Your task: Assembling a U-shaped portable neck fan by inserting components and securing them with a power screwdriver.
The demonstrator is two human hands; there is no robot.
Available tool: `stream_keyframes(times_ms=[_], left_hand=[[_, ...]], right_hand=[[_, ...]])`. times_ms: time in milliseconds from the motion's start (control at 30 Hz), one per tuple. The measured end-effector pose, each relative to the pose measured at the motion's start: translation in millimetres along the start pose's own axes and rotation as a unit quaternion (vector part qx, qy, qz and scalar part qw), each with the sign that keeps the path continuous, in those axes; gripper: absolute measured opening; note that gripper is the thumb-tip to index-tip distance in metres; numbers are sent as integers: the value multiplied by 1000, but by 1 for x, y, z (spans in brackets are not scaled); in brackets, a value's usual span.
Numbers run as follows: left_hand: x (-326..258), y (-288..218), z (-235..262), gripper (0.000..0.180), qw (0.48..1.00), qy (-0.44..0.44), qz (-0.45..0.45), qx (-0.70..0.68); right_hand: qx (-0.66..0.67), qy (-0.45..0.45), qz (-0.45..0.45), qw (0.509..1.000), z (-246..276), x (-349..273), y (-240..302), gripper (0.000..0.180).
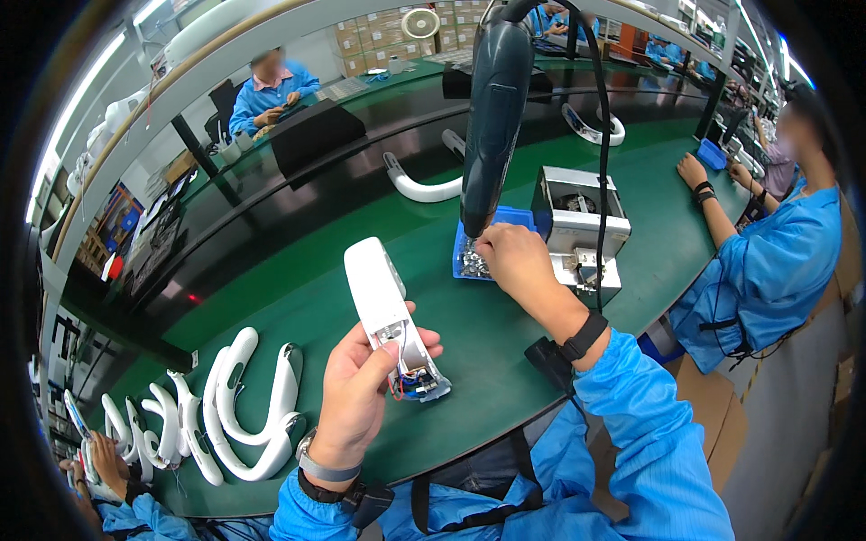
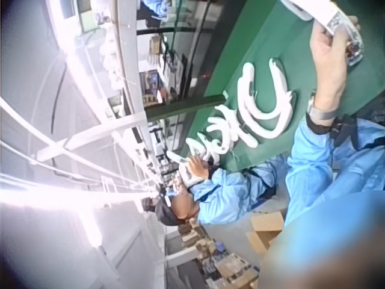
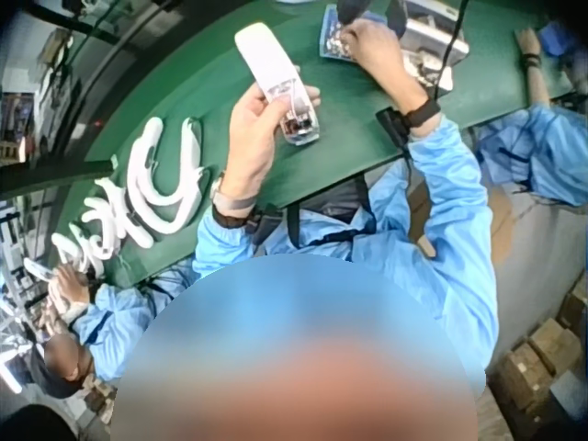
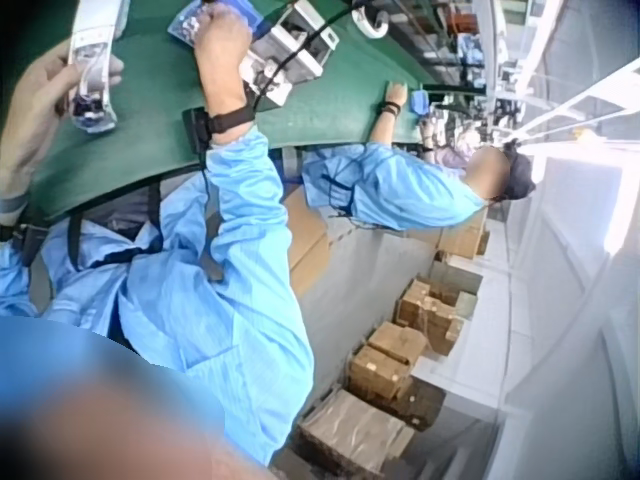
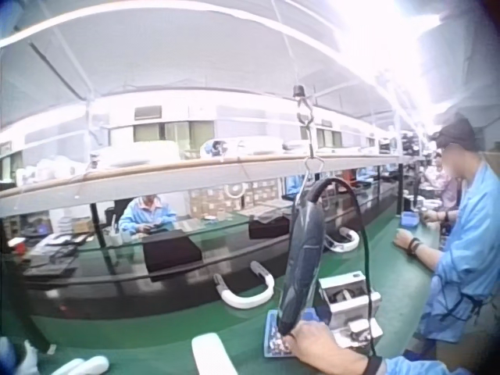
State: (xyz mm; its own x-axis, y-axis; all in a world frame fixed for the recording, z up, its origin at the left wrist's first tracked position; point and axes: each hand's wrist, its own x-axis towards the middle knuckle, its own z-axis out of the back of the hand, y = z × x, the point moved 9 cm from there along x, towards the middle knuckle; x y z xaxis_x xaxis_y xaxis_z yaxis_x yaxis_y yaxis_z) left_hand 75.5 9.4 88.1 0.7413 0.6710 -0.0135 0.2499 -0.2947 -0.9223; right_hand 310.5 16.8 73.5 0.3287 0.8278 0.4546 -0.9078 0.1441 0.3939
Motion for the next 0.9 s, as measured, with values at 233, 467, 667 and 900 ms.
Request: stream_keyframes(times_ms=[233, 467, 667, 900], left_hand=[[3, 2, -4, 45, 1000, 0, -9, -5], [1, 13, 5, 41, 1000, 4, 6, -25], [0, 9, -4, 39, 999, -11, -8, -40], [5, 13, 13, 33, 998, -49, -37, -3]], right_hand=[[401, 63, -154, 901, -1, -42, 4, 15], [372, -58, 125, 918, 85, -52, 134, 7], [287, -41, 116, 950, 77, -48, 140, 7], [316, -33, 82, 945, 73, -46, 138, 8]])
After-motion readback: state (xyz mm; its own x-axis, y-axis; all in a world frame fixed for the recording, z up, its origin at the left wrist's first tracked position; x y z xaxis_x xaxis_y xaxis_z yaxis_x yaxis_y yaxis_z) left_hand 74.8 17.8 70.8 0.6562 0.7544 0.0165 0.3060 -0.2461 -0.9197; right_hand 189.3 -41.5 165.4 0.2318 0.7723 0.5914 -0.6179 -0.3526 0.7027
